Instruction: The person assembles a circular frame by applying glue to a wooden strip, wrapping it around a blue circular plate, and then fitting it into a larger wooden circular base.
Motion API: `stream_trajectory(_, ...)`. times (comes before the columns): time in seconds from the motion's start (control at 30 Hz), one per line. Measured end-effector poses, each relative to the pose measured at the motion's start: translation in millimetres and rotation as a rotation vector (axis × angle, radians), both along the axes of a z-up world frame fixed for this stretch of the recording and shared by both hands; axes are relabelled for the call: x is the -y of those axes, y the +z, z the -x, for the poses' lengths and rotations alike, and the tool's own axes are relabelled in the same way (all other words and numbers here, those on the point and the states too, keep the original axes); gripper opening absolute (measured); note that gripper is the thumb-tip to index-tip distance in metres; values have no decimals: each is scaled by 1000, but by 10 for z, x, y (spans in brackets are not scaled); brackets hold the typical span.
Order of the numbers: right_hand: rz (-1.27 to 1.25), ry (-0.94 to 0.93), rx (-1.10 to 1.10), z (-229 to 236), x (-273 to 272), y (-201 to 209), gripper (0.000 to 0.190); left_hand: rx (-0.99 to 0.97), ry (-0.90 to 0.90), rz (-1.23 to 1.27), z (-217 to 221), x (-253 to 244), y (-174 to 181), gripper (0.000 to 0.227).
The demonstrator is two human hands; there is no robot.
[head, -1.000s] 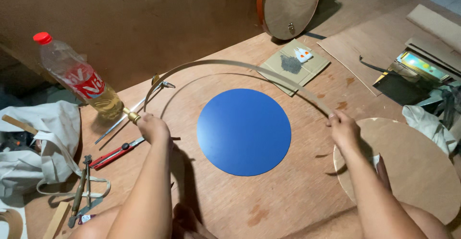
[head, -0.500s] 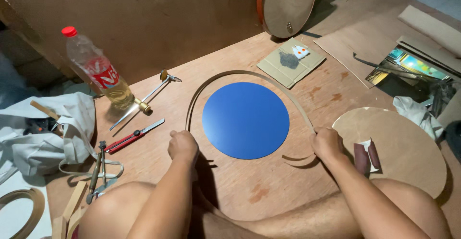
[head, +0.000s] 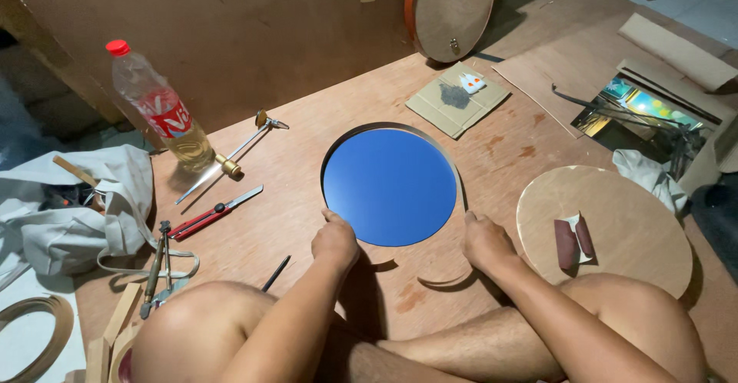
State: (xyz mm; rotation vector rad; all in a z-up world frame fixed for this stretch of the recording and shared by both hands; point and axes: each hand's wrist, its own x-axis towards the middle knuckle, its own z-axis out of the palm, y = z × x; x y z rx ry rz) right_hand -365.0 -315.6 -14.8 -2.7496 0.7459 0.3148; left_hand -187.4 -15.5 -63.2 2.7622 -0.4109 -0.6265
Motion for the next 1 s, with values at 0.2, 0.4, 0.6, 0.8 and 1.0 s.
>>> stream_trajectory(0.2,-113,29,-40,-8,-415,520,98,-12,0,70,7,146,-206,105)
stream_trajectory(0.4,-284,23,66,37,-816,1105,98,-66,-31,228,487,90,1125,106)
stream_trajectory(0.6,-170,96,34,-71,-505,512,80,41,-130,178,254,29,681,58)
stream_trajectory(0.8,-225,105,127,-129,-316,290,68,-103,-150,75,40,147,648,62)
stream_trajectory(1.0,-296,65,146,-104,-374,479,57,-19,-425,22,168,14,895,65)
